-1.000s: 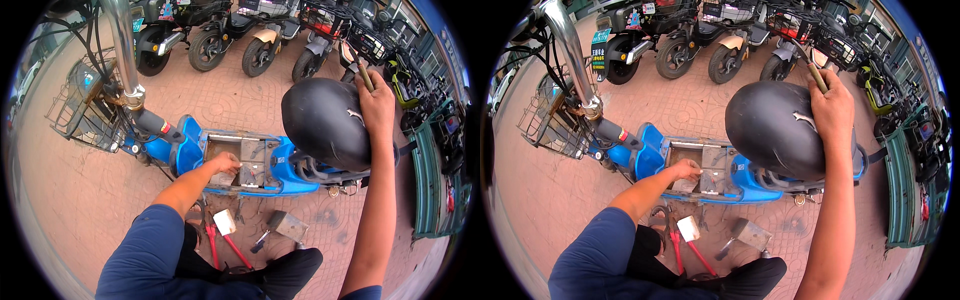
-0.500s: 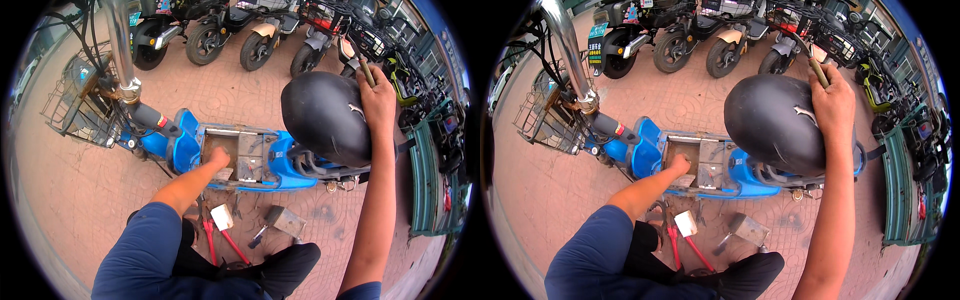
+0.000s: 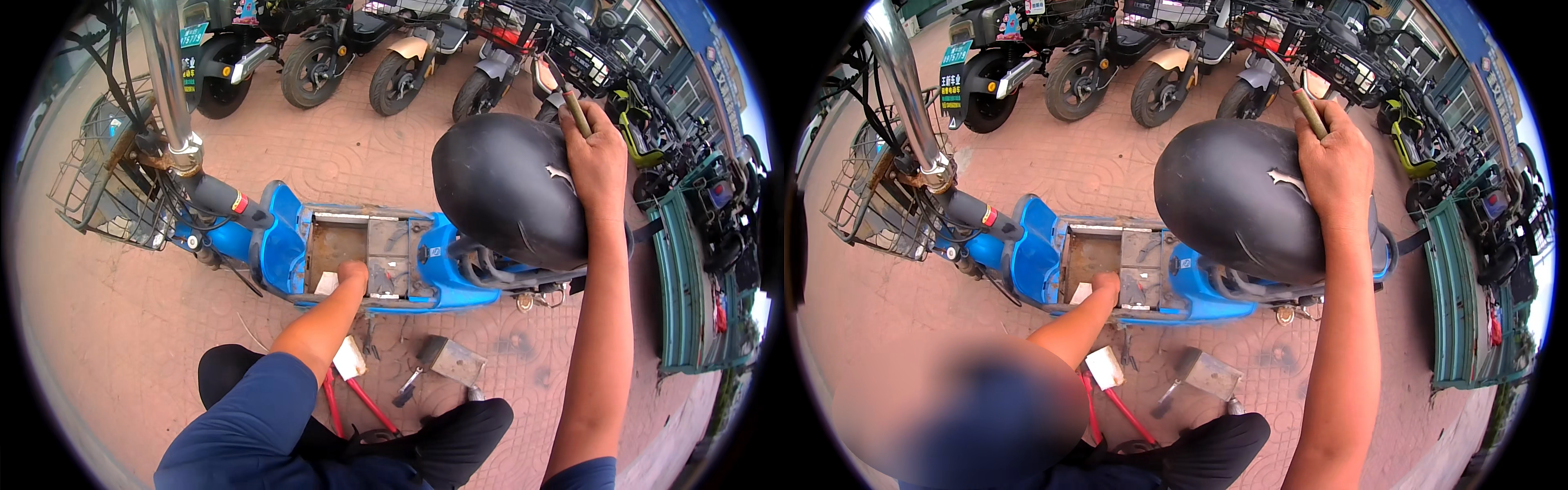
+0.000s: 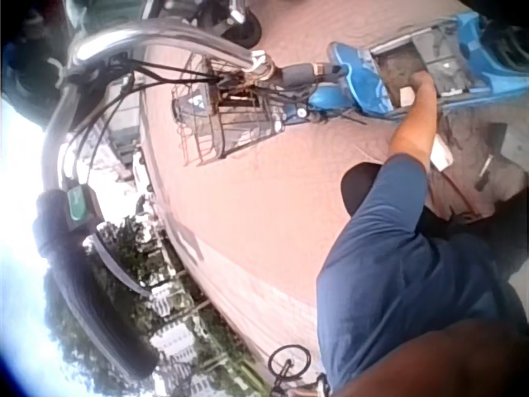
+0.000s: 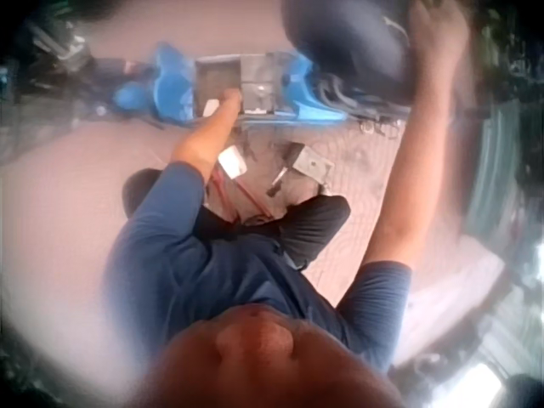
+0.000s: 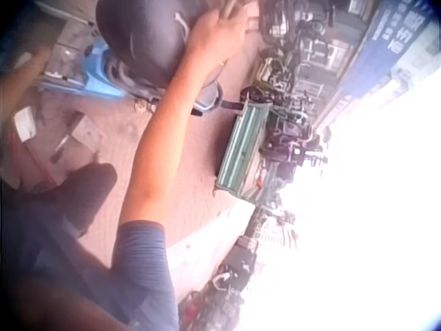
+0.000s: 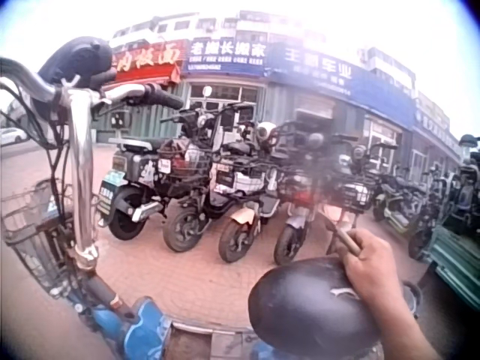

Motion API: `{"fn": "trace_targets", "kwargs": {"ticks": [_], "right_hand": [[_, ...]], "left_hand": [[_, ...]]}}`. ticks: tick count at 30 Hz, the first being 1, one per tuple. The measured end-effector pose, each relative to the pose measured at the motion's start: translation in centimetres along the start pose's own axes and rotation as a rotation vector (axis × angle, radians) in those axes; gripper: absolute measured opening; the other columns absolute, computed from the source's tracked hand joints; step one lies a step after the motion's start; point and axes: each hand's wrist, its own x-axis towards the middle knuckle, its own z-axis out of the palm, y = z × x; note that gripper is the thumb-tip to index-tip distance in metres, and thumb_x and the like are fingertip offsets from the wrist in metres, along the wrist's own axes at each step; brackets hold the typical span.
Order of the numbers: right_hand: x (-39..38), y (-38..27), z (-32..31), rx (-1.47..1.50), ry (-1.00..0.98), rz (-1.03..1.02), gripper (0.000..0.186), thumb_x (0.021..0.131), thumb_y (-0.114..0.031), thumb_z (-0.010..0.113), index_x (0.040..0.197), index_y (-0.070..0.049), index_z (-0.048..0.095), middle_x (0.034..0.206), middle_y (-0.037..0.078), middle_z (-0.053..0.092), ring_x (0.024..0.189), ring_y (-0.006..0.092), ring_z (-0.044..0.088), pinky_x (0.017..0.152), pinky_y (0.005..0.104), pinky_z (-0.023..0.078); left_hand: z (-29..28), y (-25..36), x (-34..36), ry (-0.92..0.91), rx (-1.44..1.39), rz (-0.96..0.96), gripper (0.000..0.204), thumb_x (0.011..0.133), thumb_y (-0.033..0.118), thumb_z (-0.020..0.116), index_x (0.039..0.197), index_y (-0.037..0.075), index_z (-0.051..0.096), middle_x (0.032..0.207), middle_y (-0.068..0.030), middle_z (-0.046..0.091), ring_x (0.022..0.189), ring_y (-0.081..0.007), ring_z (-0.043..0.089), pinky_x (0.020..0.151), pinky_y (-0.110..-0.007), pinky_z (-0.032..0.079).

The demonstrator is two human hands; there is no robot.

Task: The person works on the wiring and components under the footboard of a blue electric scooter by hand and using pliers, then walks to a bag to discard parts before returning to manipulate wires.

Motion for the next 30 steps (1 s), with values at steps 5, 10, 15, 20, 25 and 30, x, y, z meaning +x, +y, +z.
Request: {"fn": "trace_targets", "kwargs": {"ticks": [5,10,15,20,25,30], "right_hand": [[0.2,-0.3,1.0,-0.033,0.035,-0.049,0.028,0.095,-0.033,0.066,0.112,-0.012,0.073,0.090,0.017,0.073,0.087,0.0388,0.070,0.077,0.0452,0.052],[-0.4,0.3,0.8,-0.106,0.062,-0.075,0.027,0.095,-0.035,0.067,0.106,-0.012,0.073,0.087,0.017,0.073,0.086,0.0391,0.070,0.076,0.0465,0.052],[0.0,0.0,0.7,-0.060,0.027,-0.045,0.030,0.095,-0.036,0.067,0.110,-0.011,0.073,0.088,0.018,0.073,0.086,0.0391,0.070,0.077,0.0456,0.053],[0.1,0.3,0.5,0.011,0.030,-0.024,0.032,0.095,-0.035,0.066,0.116,-0.011,0.072,0.091,0.018,0.073,0.088,0.0384,0.070,0.079,0.0444,0.053],[-0.3,0.3,0.3,-0.013,0.024,-0.006,0.032,0.095,-0.034,0.066,0.115,-0.011,0.072,0.093,0.019,0.073,0.090,0.0383,0.070,0.080,0.0443,0.053],[0.0,-0.6,0.2,-0.017,0.026,-0.022,0.032,0.095,-0.035,0.066,0.114,-0.010,0.072,0.093,0.019,0.073,0.091,0.0390,0.070,0.080,0.0453,0.052]], "left_hand": [[0.1,-1.5,1.3,0.060,0.721,0.364,0.028,0.096,0.020,0.054,0.104,0.005,0.076,0.115,-0.0139,0.075,0.107,-0.0312,0.072,0.084,-0.042,0.059],[-1.7,1.3,-3.2,-0.092,1.198,0.570,0.027,0.094,0.020,0.058,0.108,0.007,0.077,0.118,-0.0114,0.074,0.108,-0.0272,0.073,0.085,-0.040,0.059],[-3.0,1.2,-4.1,-0.075,0.930,0.429,0.029,0.097,0.018,0.054,0.111,0.008,0.076,0.120,-0.0121,0.073,0.107,-0.0253,0.073,0.082,-0.039,0.059],[-4.5,0.8,-4.3,-0.189,-0.320,0.009,0.028,0.097,0.016,0.054,0.114,0.009,0.075,0.115,-0.0155,0.073,0.099,-0.0282,0.073,0.075,-0.038,0.056],[-6.1,0.8,-6.7,-0.314,-0.720,-0.062,0.023,0.097,0.012,0.049,0.104,0.008,0.070,0.095,-0.0126,0.068,0.087,-0.0279,0.068,0.069,-0.040,0.054],[-6.6,-0.9,-4.7,-0.292,-0.432,0.190,0.016,0.092,0.008,0.054,0.102,0.010,0.066,0.091,-0.0061,0.067,0.082,-0.0228,0.066,0.065,-0.038,0.053]]}}
